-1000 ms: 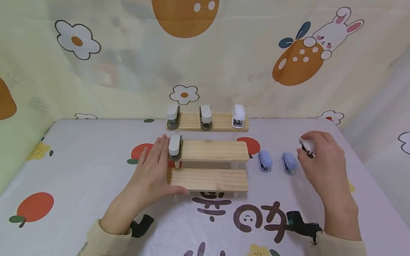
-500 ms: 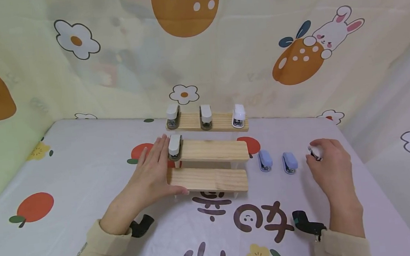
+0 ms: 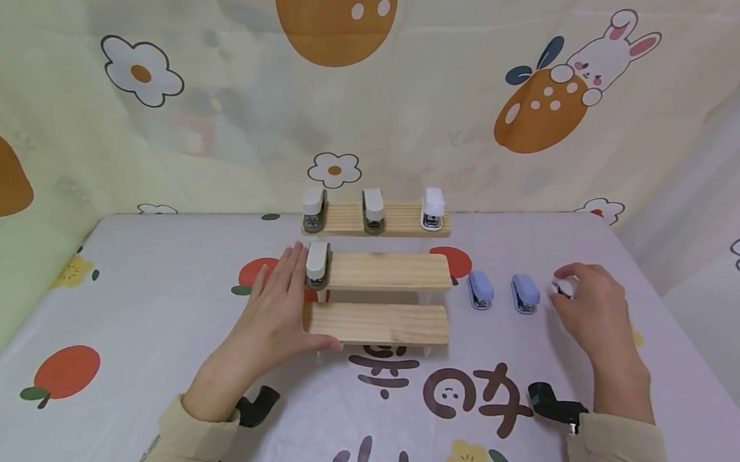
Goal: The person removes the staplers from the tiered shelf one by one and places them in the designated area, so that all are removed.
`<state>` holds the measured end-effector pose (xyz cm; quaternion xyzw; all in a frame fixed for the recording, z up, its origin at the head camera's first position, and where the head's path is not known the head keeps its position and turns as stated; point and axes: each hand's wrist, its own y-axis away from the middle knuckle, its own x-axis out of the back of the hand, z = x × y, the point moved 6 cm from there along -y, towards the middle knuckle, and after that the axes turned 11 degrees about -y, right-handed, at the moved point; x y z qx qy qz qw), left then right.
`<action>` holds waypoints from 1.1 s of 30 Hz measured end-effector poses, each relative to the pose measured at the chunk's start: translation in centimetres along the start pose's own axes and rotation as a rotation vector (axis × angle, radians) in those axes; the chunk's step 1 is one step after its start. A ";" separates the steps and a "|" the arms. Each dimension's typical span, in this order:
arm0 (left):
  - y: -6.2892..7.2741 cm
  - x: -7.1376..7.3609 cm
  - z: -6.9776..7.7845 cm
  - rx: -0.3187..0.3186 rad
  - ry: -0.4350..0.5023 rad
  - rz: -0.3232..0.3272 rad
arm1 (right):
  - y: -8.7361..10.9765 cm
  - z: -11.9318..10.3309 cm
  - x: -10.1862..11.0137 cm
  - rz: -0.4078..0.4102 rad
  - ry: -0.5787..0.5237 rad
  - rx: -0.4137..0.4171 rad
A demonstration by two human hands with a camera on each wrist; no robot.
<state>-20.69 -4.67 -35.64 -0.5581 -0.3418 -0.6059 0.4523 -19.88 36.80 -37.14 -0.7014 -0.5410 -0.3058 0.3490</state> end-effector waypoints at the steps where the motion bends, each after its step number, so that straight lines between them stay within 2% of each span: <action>1: 0.0 0.0 0.0 0.000 -0.001 0.001 | 0.0 0.1 -0.1 -0.001 -0.001 -0.003; 20: 0.0 0.0 0.0 -0.006 -0.002 0.010 | -0.6 2.1 -0.9 -0.048 -0.001 -0.109; 33: -0.1 -0.1 0.0 0.005 0.009 -0.012 | -0.7 2.6 -1.6 -0.124 -0.016 -0.119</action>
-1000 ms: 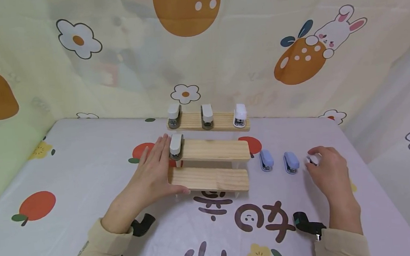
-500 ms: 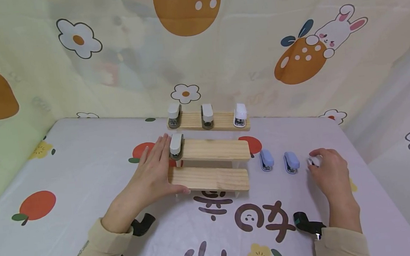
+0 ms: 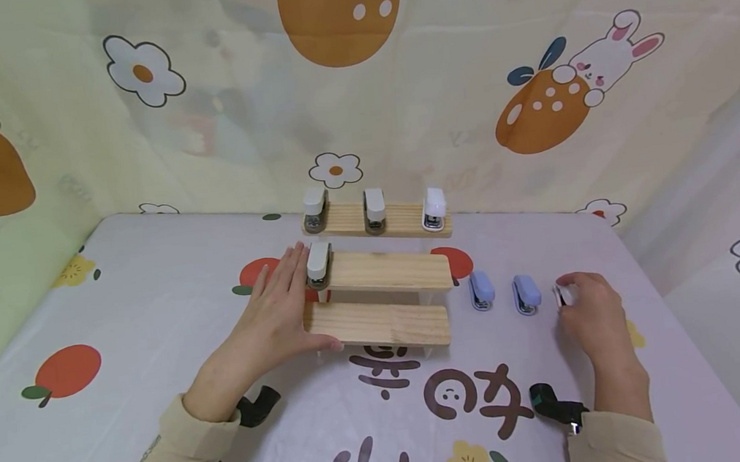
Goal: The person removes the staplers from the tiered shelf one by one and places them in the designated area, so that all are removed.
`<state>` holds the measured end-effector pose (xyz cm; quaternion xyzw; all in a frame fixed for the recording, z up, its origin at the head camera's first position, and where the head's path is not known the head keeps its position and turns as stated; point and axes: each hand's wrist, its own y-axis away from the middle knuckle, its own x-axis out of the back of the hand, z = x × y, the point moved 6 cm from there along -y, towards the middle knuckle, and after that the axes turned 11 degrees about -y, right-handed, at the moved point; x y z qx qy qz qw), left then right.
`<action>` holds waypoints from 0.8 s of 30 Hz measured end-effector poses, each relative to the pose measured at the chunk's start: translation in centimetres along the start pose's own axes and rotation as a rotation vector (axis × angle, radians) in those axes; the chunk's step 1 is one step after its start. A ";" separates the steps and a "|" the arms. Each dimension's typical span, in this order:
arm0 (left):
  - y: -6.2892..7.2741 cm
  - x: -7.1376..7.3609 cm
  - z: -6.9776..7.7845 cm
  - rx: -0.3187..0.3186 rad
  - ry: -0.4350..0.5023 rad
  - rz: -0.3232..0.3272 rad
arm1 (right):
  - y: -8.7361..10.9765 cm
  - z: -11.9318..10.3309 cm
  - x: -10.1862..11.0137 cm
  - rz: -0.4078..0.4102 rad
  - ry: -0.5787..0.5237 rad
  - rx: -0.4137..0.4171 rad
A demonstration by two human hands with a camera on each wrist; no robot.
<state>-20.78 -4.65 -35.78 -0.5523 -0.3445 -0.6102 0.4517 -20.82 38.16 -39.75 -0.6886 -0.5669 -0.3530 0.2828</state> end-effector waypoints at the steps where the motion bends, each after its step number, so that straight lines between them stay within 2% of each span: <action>1: 0.0 0.0 0.0 0.000 0.000 0.001 | 0.1 0.0 0.0 -0.010 -0.001 -0.009; 4: 0.1 0.1 0.0 -0.004 -0.005 0.006 | 0.3 -0.4 0.1 -0.025 0.005 -0.003; 7: 0.1 0.1 -0.1 -0.006 -0.007 0.009 | 0.7 -1.2 0.8 0.000 -0.006 0.029; 12: 0.1 0.2 -0.2 -0.006 -0.008 0.011 | 1.6 -3.7 2.7 0.111 -0.026 0.102; 18: 0.0 0.1 -0.2 -0.003 -0.014 0.002 | 3.1 -7.3 3.7 0.199 -0.042 0.169; 24: 0.0 0.1 -0.1 -0.005 -0.010 0.000 | 4.9 -11.0 4.2 0.300 -0.057 0.305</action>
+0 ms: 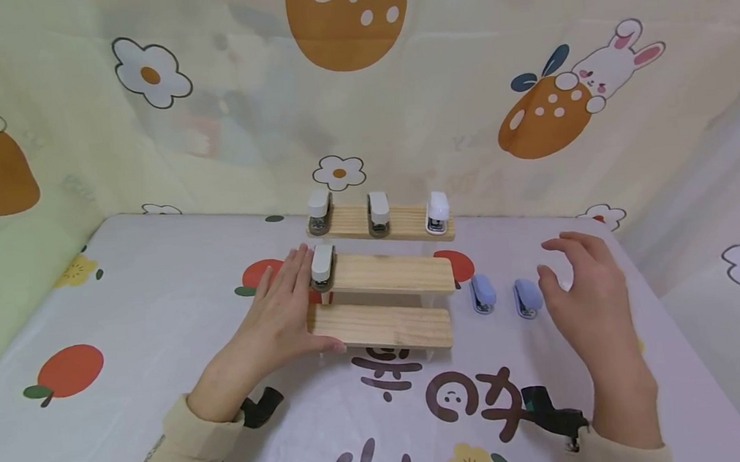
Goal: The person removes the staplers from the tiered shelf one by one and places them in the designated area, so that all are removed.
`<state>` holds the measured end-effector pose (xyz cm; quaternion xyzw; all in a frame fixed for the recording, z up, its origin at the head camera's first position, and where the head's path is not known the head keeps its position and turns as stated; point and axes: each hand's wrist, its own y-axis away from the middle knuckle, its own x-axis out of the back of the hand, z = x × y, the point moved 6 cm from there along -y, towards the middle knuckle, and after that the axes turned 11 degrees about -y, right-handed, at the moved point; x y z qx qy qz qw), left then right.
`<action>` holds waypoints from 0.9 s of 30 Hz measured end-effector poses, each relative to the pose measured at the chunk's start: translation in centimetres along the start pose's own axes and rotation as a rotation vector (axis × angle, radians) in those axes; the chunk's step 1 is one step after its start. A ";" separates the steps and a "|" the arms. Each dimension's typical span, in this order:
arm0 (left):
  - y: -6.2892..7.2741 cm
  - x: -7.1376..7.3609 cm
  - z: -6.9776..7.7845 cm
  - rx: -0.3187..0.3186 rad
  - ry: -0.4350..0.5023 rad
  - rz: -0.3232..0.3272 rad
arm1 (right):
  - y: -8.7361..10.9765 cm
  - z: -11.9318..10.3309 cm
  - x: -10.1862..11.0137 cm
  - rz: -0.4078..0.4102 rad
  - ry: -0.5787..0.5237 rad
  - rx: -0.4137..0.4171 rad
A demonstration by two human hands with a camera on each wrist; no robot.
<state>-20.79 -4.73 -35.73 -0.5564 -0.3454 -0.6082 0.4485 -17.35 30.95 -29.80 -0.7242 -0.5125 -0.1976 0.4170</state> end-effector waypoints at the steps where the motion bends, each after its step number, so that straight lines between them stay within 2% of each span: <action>1: 0.0 0.0 0.0 0.000 0.000 0.000 | 0.1 -0.7 0.0 0.015 -0.006 0.026; 8: -0.2 0.0 0.1 -0.002 -0.005 -0.001 | 0.6 -4.5 -0.5 0.055 -0.070 0.147; 17: -0.2 -0.1 0.0 -0.003 -0.015 0.004 | 1.0 -8.4 -2.0 0.029 -0.121 0.234; 27: -0.2 -0.1 0.0 0.001 -0.025 0.011 | 1.0 -12.1 -4.4 0.022 -0.223 0.413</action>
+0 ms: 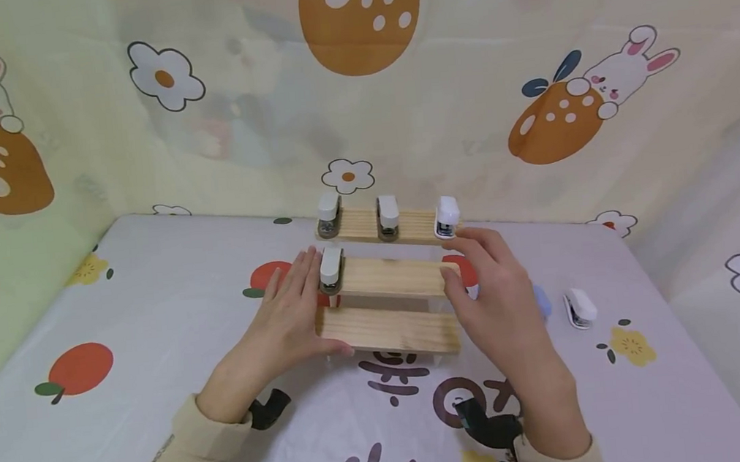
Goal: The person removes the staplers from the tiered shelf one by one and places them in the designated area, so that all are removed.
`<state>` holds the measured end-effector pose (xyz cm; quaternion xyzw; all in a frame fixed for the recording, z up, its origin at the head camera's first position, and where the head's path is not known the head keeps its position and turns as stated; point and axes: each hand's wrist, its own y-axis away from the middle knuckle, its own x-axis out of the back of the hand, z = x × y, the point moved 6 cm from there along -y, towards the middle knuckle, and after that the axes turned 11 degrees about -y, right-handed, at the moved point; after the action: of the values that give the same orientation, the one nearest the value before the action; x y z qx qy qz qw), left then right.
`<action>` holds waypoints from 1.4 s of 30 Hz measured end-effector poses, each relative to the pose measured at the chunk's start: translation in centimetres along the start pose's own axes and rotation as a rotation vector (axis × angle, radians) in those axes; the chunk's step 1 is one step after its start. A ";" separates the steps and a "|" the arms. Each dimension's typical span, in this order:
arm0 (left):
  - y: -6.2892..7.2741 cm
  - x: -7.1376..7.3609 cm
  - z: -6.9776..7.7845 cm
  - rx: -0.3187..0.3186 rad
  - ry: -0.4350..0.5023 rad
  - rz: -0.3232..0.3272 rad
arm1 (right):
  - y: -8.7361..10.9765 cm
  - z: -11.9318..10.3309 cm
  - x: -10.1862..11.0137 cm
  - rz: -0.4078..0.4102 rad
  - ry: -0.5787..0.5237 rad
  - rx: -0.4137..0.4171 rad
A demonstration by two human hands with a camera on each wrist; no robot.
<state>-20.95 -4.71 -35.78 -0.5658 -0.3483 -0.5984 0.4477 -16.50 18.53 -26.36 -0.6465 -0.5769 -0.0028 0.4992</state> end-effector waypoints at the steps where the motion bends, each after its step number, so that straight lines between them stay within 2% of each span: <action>1: 0.0 0.0 0.0 -0.003 -0.003 0.004 | -0.1 -0.2 -0.2 -0.001 -0.005 0.006; 8: 0.0 0.1 -0.1 0.000 0.002 0.006 | -0.9 -1.4 -1.8 -0.040 -0.069 0.013; 22: 0.2 -0.1 0.1 -0.005 -0.018 -0.001 | -1.5 -3.2 -5.7 -0.124 -0.125 0.028; 29: 0.1 -0.1 0.0 0.001 -0.036 -0.007 | -1.5 -3.5 -8.5 -0.189 -0.124 0.051; 38: 0.2 -0.1 0.1 -0.007 -0.026 -0.003 | -1.0 -3.6 -10.4 -0.201 -0.129 0.080; 42: 0.2 0.0 0.0 -0.013 -0.022 0.004 | -0.8 -3.6 -11.3 -0.221 -0.105 0.064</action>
<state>-20.75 -4.74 -35.75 -0.5759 -0.3479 -0.5937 0.4414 -18.84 7.71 -30.56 -0.5620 -0.6697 -0.0055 0.4855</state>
